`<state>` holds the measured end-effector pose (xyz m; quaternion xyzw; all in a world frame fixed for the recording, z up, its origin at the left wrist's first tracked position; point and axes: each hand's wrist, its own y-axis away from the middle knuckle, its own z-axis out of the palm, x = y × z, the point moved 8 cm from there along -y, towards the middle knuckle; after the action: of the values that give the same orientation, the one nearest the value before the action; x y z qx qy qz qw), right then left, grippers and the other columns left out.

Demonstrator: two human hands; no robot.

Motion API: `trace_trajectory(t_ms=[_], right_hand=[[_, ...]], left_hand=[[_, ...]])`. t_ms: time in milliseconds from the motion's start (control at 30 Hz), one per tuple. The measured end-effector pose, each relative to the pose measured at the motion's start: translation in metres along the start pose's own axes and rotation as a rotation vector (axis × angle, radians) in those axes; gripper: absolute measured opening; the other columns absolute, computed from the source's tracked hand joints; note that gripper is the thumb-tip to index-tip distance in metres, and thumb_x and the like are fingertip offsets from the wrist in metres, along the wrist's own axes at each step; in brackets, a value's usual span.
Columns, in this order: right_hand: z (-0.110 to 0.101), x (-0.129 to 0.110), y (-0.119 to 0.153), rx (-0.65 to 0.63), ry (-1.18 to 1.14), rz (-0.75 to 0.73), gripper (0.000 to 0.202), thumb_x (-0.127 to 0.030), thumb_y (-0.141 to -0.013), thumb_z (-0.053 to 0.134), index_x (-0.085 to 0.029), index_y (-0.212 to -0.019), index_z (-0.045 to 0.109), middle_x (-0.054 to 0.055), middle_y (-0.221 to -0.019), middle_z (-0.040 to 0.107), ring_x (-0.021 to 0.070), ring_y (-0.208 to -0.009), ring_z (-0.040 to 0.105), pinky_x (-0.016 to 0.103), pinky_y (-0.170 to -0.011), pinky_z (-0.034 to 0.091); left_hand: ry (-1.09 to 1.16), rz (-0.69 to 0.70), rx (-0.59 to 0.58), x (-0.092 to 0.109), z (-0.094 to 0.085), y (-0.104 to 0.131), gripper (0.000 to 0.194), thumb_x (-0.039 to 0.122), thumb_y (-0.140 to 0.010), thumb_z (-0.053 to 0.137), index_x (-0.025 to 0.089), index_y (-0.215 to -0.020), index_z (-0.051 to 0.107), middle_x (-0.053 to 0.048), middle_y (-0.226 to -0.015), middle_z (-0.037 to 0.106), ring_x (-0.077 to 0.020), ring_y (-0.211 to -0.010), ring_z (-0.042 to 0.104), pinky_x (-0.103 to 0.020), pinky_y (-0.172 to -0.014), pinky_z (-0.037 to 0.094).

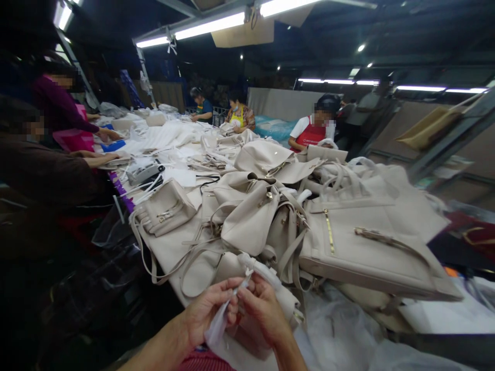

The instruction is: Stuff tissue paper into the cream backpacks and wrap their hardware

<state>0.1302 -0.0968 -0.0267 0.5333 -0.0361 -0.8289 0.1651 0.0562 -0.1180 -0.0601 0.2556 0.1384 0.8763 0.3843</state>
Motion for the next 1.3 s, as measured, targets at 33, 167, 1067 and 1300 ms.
trace_trajectory(t_ms=[33, 167, 1067, 1300], right_hand=[[0.0, 0.002, 0.0, 0.009, 0.015, -0.014, 0.038, -0.041, -0.068, 0.08, -0.02, -0.094, 0.06, -0.005, -0.055, 0.059, 0.0083, -0.041, 0.049, 0.02, -0.042, 0.038], [-0.003, 0.014, 0.014, 0.009, 0.052, 0.032, 0.053, -0.045, -0.065, 0.079, -0.023, -0.109, 0.061, -0.002, -0.065, 0.066, 0.0111, -0.042, 0.053, 0.023, -0.043, 0.042], [0.105, -0.149, 0.05, 0.088, -0.531, -0.215, 0.025, -0.029, -0.084, 0.067, -0.029, -0.109, 0.063, 0.002, -0.102, 0.074, 0.0139, -0.093, 0.071, 0.035, -0.091, 0.055], [0.164, -0.165, 0.09, -0.199, 0.083, -0.529, 0.074, -0.036, -0.076, 0.075, -0.047, -0.139, 0.038, -0.008, -0.145, 0.048, 0.0229, -0.138, 0.038, 0.041, -0.111, 0.039]], left_hand=[[-0.033, -0.003, -0.006, -0.001, -0.002, 0.0, 0.035, 0.013, -0.066, 0.078, 0.013, -0.096, 0.06, 0.001, -0.062, 0.06, -0.0071, -0.049, 0.055, -0.019, -0.053, 0.042], [-0.286, 0.092, 0.034, 0.006, -0.012, 0.005, 0.031, 0.024, -0.064, 0.079, 0.015, -0.084, 0.056, -0.002, -0.064, 0.066, -0.0115, -0.049, 0.058, -0.022, -0.052, 0.042], [-0.688, 0.658, -0.09, 0.158, 0.047, 0.084, 0.065, 0.067, -0.088, 0.038, 0.019, -0.128, 0.057, -0.011, -0.131, 0.059, -0.0311, -0.132, 0.042, -0.046, -0.112, 0.025], [-0.783, 0.448, -0.297, 0.129, 0.105, 0.106, 0.051, 0.058, -0.092, 0.039, 0.024, -0.124, 0.06, -0.004, -0.122, 0.066, -0.0285, -0.121, 0.055, -0.04, -0.098, 0.046]])
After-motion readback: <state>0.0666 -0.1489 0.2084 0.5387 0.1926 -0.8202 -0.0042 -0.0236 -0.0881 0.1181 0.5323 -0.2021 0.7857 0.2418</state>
